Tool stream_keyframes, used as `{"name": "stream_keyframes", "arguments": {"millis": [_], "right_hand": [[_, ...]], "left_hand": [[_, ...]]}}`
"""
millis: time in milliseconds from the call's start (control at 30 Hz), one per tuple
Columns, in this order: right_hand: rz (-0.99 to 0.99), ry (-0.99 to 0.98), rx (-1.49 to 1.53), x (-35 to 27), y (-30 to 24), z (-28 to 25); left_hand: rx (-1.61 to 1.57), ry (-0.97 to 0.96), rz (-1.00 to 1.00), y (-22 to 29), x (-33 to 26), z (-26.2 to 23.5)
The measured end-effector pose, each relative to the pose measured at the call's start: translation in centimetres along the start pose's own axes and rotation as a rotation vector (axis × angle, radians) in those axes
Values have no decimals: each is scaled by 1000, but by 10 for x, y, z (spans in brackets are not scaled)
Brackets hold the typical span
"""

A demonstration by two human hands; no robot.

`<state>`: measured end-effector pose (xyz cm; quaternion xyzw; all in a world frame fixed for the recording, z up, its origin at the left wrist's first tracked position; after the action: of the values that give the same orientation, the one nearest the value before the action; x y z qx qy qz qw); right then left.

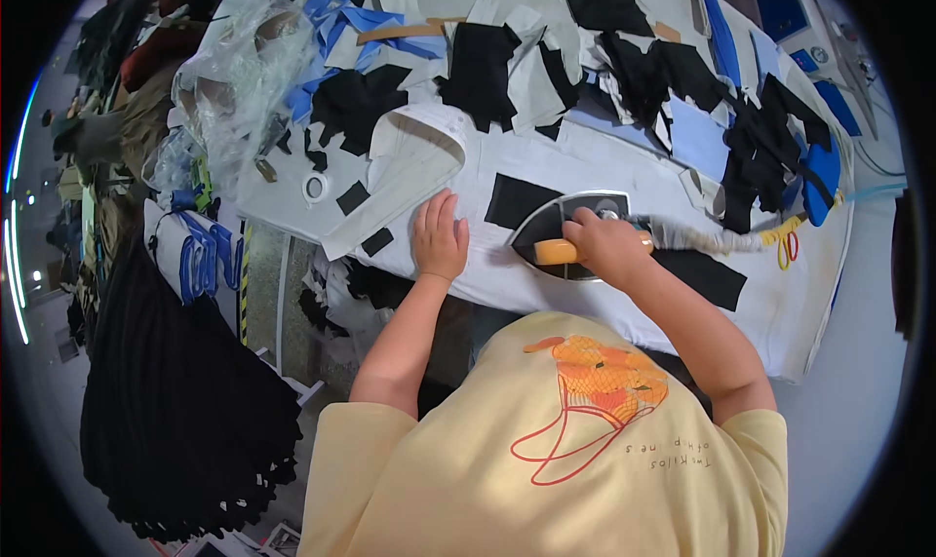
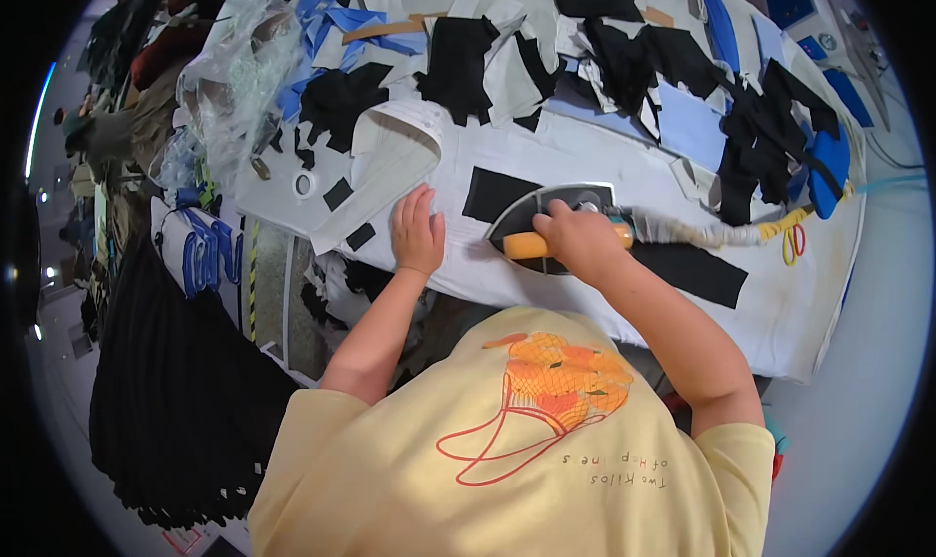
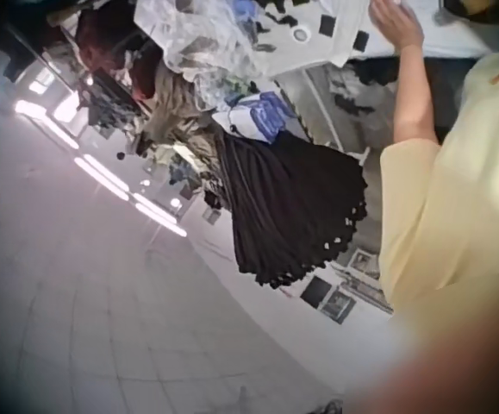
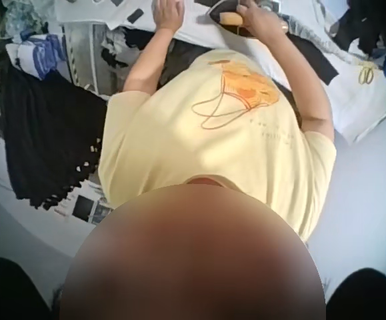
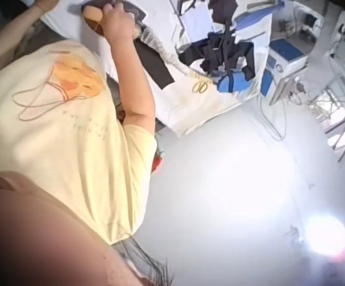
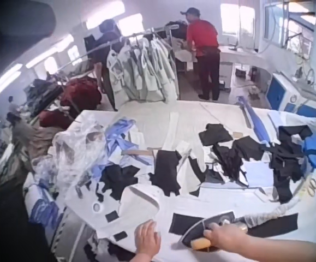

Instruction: Ironing and preparing strips of black fabric for sewing.

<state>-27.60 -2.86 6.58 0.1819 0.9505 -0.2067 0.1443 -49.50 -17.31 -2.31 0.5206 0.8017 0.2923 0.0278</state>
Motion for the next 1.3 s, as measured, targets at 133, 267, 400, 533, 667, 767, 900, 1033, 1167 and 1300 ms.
{"name": "stream_keyframes", "arguments": {"millis": [133,267,400,533,667,767,900,1033,1167,1300], "right_hand": [[209,21,78,-69,49,-1],[493,35,87,-188,118,23],[673,258,82,-317,183,56],[797,389,12,-420,248,95],[1008,425,10,-488,298,106],[1171,563,-68,-521,316,107],[1332,427,14,-503,339,90],[1020,560,395,-487,349,68],[961,644,489,-462,370,63],[1070,466,288,-409,399,68]], "left_hand": [[73,-36,-31,-9,-3,9],[135,-27,-13,-6,-1,6],[183,-27,-27,-8,0,11],[255,29,-22,-6,0,23],[116,-2,22,25,25,36],[87,-78,100,65,57,52],[179,-231,89,28,84,66],[188,-418,151,7,95,60],[234,-373,347,39,96,58],[271,-460,221,55,88,50]]}}
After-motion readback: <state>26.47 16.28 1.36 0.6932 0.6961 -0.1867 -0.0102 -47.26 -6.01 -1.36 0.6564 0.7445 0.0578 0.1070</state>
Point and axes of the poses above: each hand's wrist, its own x-axis towards the middle knuckle, its own z-axis out of the palm, y = z × x, the point moved 4 cm from there along x, towards the middle knuckle, and after that the axes turned 6 degrees about -z, right-handed, at the moved point
